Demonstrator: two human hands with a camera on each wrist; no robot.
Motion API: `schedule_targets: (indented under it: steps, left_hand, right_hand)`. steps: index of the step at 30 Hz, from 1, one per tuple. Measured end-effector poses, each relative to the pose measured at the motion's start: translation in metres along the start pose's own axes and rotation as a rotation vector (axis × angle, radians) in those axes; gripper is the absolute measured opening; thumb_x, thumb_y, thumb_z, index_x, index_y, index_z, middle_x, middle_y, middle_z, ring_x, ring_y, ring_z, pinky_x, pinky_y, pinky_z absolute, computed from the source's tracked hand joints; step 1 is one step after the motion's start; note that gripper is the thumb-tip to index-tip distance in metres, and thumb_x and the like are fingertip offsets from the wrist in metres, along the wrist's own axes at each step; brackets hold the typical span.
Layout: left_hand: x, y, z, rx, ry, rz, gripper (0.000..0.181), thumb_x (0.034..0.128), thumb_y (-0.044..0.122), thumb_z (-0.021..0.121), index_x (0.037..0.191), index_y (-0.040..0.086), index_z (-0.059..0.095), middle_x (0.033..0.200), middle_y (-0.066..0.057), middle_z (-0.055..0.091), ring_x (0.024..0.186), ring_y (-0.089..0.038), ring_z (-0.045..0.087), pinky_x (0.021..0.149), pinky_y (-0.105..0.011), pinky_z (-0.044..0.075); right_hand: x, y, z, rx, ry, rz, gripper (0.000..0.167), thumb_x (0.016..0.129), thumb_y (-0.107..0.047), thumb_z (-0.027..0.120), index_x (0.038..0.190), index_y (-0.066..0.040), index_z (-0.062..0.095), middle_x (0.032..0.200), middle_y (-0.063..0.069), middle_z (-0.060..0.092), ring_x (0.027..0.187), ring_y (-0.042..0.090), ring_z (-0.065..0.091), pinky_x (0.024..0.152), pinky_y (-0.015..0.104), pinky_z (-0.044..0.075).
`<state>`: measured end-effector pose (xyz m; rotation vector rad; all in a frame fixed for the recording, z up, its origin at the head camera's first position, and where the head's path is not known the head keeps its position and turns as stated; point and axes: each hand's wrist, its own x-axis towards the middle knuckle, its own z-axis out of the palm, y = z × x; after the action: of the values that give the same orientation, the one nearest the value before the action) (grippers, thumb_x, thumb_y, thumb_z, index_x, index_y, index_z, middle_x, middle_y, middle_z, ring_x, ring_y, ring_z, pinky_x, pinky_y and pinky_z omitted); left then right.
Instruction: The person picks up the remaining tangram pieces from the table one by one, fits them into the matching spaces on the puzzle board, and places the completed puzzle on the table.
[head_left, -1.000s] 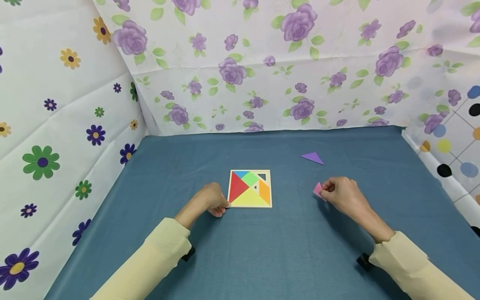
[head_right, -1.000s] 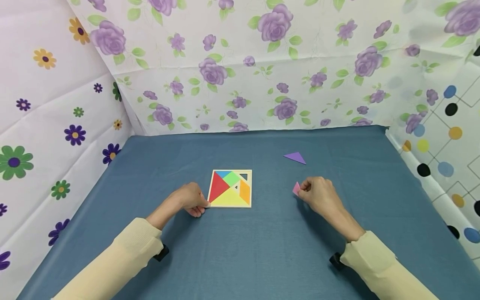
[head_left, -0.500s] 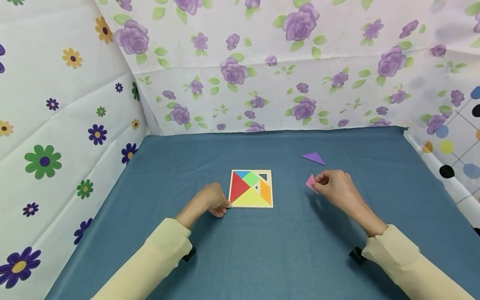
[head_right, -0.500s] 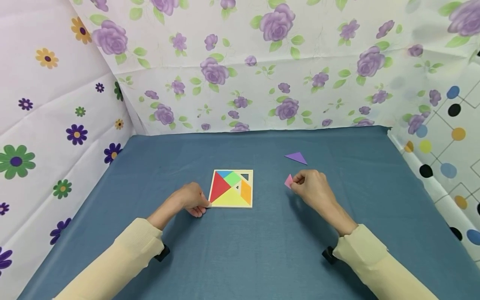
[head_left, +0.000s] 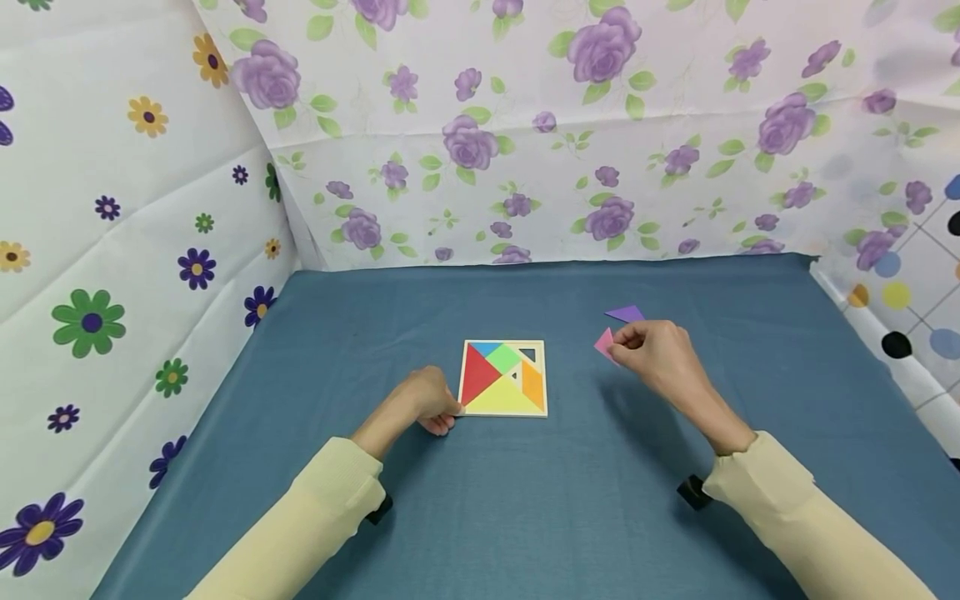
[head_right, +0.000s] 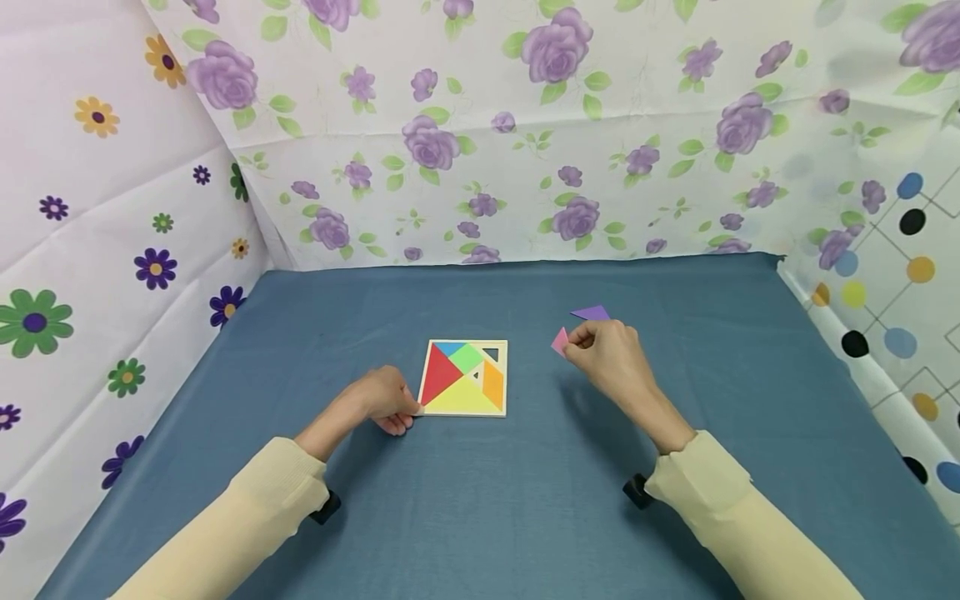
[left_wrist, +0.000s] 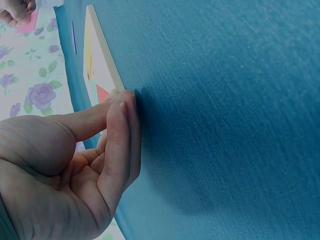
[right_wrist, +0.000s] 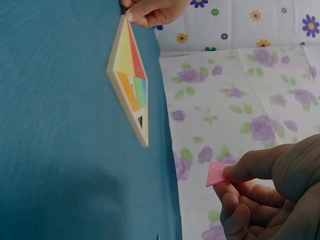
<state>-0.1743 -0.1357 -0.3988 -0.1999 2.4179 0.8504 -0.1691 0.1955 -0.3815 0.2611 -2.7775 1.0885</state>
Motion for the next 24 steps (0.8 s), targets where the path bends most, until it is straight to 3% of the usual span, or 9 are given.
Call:
schedule_targets:
  steps: [13, 24]
  left_hand:
    - [0.001, -0.001, 0.0, 0.003, 0.005, -0.008, 0.018, 0.0953, 0.01, 0.076, 0.086, -0.004, 0.071, 0.073, -0.014, 0.072, 0.058, -0.017, 0.069, 0.06, -0.031, 0.063]
    - [-0.003, -0.001, 0.0, -0.004, 0.01, 0.011, 0.019, 0.0957, 0.01, 0.076, 0.084, -0.003, 0.07, 0.072, -0.014, 0.071, 0.059, -0.017, 0.07, 0.06, -0.03, 0.063]
  right_hand:
    - [0.015, -0.022, 0.011, 0.03, -0.01, -0.006, 0.009, 0.093, -0.01, 0.075, 0.094, -0.001, 0.077, 0.086, 0.011, 0.074, 0.071, 0.02, 0.061, 0.062, 0.032, 0.05]
    - [0.024, -0.028, 0.025, 0.055, -0.026, -0.016, 0.012, 0.094, -0.01, 0.076, 0.098, 0.002, 0.077, 0.088, 0.013, 0.073, 0.069, 0.021, 0.061, 0.061, 0.033, 0.05]
